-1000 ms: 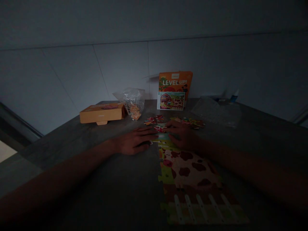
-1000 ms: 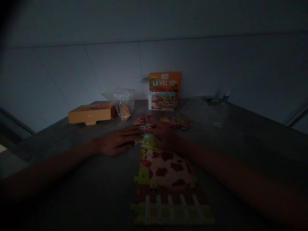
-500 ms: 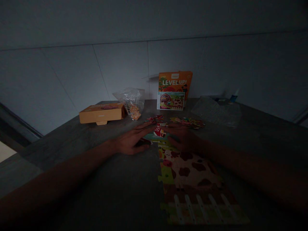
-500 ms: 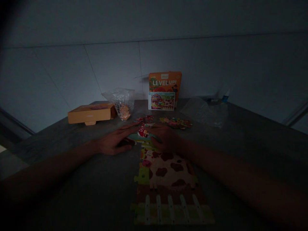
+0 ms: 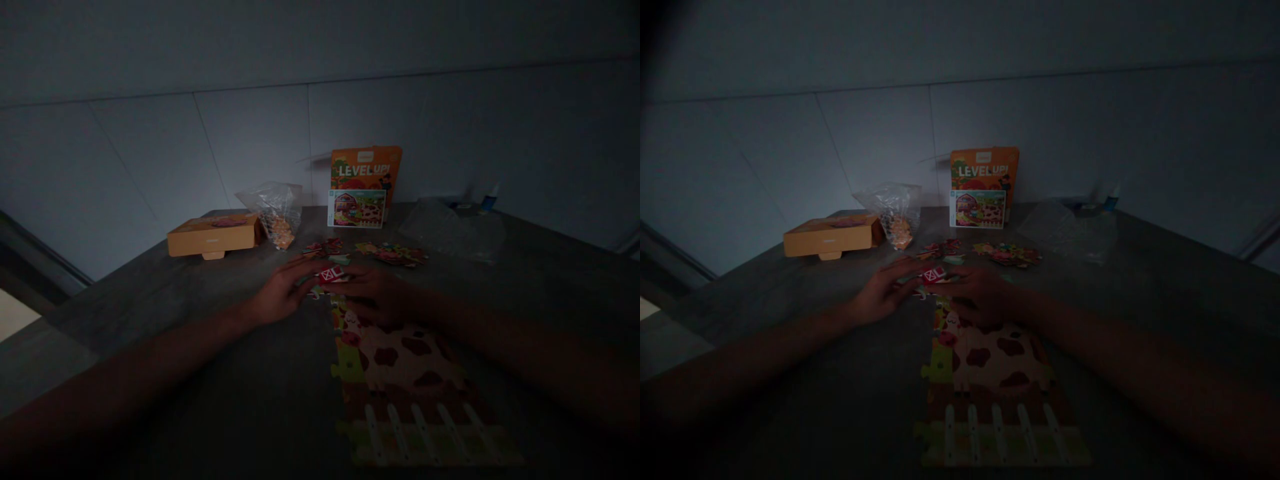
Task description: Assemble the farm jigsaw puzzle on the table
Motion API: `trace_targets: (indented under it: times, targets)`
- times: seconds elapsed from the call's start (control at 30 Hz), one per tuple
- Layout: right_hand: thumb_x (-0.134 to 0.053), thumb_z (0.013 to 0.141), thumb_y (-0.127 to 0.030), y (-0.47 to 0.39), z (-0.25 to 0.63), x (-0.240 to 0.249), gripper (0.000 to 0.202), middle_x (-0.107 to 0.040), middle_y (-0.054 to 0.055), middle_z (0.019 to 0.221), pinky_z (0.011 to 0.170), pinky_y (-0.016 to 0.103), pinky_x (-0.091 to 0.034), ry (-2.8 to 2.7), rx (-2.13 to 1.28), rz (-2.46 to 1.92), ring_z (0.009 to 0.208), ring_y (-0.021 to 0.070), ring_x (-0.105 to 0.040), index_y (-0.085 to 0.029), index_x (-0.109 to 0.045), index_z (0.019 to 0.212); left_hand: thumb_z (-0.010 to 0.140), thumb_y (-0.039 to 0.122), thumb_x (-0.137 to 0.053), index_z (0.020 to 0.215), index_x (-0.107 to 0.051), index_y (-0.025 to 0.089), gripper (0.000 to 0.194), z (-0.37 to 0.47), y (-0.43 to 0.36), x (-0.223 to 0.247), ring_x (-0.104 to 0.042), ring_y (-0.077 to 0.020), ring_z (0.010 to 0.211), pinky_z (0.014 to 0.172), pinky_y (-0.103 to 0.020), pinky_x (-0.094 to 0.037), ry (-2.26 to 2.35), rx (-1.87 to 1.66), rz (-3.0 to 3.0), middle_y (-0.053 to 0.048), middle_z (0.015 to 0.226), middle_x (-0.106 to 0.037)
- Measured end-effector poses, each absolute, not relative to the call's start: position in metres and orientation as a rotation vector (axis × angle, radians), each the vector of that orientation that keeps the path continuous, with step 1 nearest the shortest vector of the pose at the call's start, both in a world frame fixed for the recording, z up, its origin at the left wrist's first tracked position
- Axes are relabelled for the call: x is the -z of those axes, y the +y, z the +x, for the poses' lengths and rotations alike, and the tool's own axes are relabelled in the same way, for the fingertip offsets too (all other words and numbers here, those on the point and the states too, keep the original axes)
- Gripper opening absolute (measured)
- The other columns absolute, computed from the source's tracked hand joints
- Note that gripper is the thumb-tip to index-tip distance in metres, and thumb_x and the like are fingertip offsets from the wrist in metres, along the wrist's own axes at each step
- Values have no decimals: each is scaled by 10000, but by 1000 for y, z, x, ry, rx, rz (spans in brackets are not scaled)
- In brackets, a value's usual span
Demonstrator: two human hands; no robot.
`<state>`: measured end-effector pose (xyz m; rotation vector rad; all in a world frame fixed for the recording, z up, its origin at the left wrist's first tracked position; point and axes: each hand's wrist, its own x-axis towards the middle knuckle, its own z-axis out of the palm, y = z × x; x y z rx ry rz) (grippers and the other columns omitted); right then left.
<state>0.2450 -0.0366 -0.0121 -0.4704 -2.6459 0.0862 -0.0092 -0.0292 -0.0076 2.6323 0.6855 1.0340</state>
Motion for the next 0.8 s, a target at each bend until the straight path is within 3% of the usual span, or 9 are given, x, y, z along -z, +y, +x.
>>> trace_targets:
  times: [0.17, 0.3, 0.4, 0.47, 0.6, 0.8]
  targets:
    - [-482, 918, -195, -37, 246, 14, 454, -636, 108, 1037, 809, 350, -519, -2561, -19, -547, 902, 199, -603, -182, -536, 1369, 996, 221, -412, 1331, -523, 187, 355, -11, -25, 12, -601, -226, 1118, 982, -397, -505, 726, -1052, 2674, -96, 1195, -653]
    - [-493, 908, -185, -33, 245, 19, 391, -653, 105, 997, 787, 347, -522, -2455, 44, -512, 903, 207, -601, -179, -597, 1285, 970, 233, -477, 1269, -527, 179, 308, -13, -23, 13, -632, -214, 1022, 909, -366, -541, 869, -997, 2578, -74, 1033, -677]
    - [-508, 896, -193, -29, 245, 22, 364, -653, 109, 965, 769, 355, -529, -2418, 57, -500, 886, 215, -606, -164, -624, 1239, 944, 250, -536, 1157, -577, 185, 227, -12, -23, 13, -624, -209, 1015, 881, -354, -554, 869, -965, 2608, -76, 1084, -653]
    - [-507, 892, -193, -28, 245, 23, 346, -654, 114, 972, 768, 365, -527, -2417, 62, -515, 880, 220, -610, -158, -635, 1212, 920, 236, -573, 1201, -565, 188, 285, -12, -23, 13, -604, -226, 1065, 908, -379, -547, 837, -914, 2667, -86, 1147, -636]
    - [-498, 889, -169, -29, 246, 24, 439, -648, 103, 979, 799, 381, -518, -2419, 63, -566, 900, 222, -599, -179, -555, 1325, 896, 183, -588, 1326, -496, 205, 440, -13, -22, 13, -554, -253, 1179, 979, -445, -512, 807, -829, 2711, -103, 1254, -603]
    - [-497, 890, -175, -28, 245, 25, 552, -625, 88, 935, 774, 371, -516, -2427, 59, -625, 863, 216, -580, -183, -446, 1440, 886, 210, -606, 1356, -451, 210, 495, -15, -19, 15, -562, -262, 1179, 982, -454, -517, 825, -810, 2656, -117, 1327, -558]
